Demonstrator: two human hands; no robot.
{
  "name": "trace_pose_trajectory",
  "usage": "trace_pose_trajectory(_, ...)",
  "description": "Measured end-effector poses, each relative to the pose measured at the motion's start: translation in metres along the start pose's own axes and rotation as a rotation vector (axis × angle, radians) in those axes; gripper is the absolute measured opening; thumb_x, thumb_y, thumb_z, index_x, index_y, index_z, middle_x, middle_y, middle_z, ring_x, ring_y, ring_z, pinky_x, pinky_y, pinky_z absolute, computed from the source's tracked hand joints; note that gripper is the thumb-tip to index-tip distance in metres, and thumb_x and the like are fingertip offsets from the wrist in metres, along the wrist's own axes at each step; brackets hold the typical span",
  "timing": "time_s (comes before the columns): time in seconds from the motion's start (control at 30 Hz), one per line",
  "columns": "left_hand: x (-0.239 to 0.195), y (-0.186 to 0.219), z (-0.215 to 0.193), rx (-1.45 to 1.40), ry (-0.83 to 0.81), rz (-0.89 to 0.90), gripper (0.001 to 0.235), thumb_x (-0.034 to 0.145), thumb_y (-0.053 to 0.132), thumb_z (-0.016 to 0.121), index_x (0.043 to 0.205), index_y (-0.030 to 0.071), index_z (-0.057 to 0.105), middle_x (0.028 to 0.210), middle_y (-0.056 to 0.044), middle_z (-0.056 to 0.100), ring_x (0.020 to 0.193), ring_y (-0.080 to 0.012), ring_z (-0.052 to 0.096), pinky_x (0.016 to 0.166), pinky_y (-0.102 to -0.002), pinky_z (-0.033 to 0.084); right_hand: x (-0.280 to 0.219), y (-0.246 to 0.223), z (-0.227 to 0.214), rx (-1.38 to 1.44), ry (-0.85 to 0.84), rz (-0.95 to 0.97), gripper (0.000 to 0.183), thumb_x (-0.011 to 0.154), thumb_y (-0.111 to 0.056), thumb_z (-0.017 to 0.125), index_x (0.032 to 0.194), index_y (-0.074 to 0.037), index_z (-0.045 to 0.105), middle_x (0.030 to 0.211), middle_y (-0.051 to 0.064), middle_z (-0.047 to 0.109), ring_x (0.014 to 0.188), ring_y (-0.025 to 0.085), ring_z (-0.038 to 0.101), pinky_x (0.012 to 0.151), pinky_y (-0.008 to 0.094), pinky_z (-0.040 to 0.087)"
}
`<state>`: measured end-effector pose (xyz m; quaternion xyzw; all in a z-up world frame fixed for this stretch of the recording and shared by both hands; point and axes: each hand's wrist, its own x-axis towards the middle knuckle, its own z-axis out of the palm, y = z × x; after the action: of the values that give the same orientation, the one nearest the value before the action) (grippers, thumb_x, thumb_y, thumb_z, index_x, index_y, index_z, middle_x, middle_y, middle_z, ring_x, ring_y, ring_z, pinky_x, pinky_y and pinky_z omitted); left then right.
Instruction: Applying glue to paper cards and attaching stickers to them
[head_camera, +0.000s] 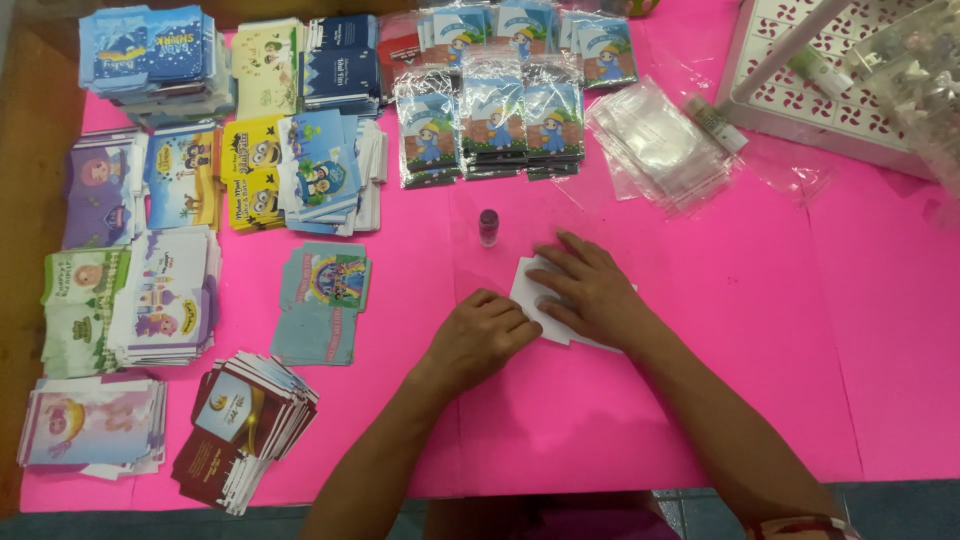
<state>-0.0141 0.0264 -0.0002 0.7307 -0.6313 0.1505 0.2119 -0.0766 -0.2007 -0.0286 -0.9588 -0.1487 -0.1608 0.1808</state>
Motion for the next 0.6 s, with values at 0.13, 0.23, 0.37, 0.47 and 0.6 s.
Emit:
trace_pose_trajectory(0.13, 0.004, 0.001, 0.001, -0.034, 0.013, -0.028, 0.016, 0.102, 0.012, 0.061, 0.088, 0.011, 0.069, 0.081, -0.005, 0.069, 0.094, -0.0212, 0.069, 0.081, -0.038, 0.053, -0.006, 0.011, 0.005, -0.032, 0.054, 0.008, 0.045, 0.085, -0.044, 0.077, 0.126, -0.027, 0.069, 0.14, 0.006, 0.059, 0.138, 0.038, 0.049, 0.112, 0.053, 0.039)
trace_pose_trajectory(0.23, 0.003, 0.001, 0.005, -0.041, 0.016, -0.045, 0.021, 0.103, 0.014, 0.058, 0.084, 0.012, 0.068, 0.081, -0.004, 0.065, 0.097, -0.022, 0.065, 0.083, -0.038, 0.051, -0.005, 0.005, -0.016, -0.047, 0.101, -0.029, 0.013, 0.084, -0.03, 0.08, 0.096, -0.027, 0.075, 0.108, -0.001, 0.064, 0.1, 0.025, 0.062, 0.083, 0.041, 0.049)
trace_pose_trajectory(0.37, 0.006, 0.002, 0.003, -0.066, -0.011, -0.077, 0.02, 0.103, 0.012, 0.057, 0.086, 0.011, 0.068, 0.082, -0.005, 0.064, 0.098, -0.0235, 0.065, 0.083, -0.038, 0.051, 0.002, -0.011, -0.051, 0.385, -0.335, 0.169, 0.016, 0.081, -0.037, 0.079, 0.085, -0.022, 0.078, 0.075, 0.0, 0.071, 0.079, 0.025, 0.07, 0.072, 0.041, 0.057)
trace_pose_trajectory(0.47, 0.006, 0.002, 0.002, -0.095, -0.034, -0.117, 0.02, 0.104, 0.012, 0.055, 0.09, 0.011, 0.068, 0.083, -0.005, 0.064, 0.099, -0.0239, 0.065, 0.083, -0.039, 0.051, 0.003, -0.018, -0.05, 0.301, -0.438, 0.189, 0.017, 0.08, -0.039, 0.081, 0.082, -0.022, 0.077, 0.07, -0.002, 0.071, 0.077, 0.023, 0.07, 0.071, 0.041, 0.058)
trace_pose_trajectory(0.6, -0.005, -0.003, 0.021, -0.114, -0.029, -0.182, 0.011, 0.104, 0.017, 0.057, 0.1, 0.012, 0.066, 0.081, -0.006, 0.063, 0.098, -0.0241, 0.066, 0.081, -0.037, 0.053, 0.001, -0.019, -0.047, 0.205, -0.502, 0.204, 0.008, 0.084, -0.024, 0.074, 0.09, -0.02, 0.078, 0.073, 0.003, 0.073, 0.08, 0.026, 0.07, 0.072, 0.044, 0.059)
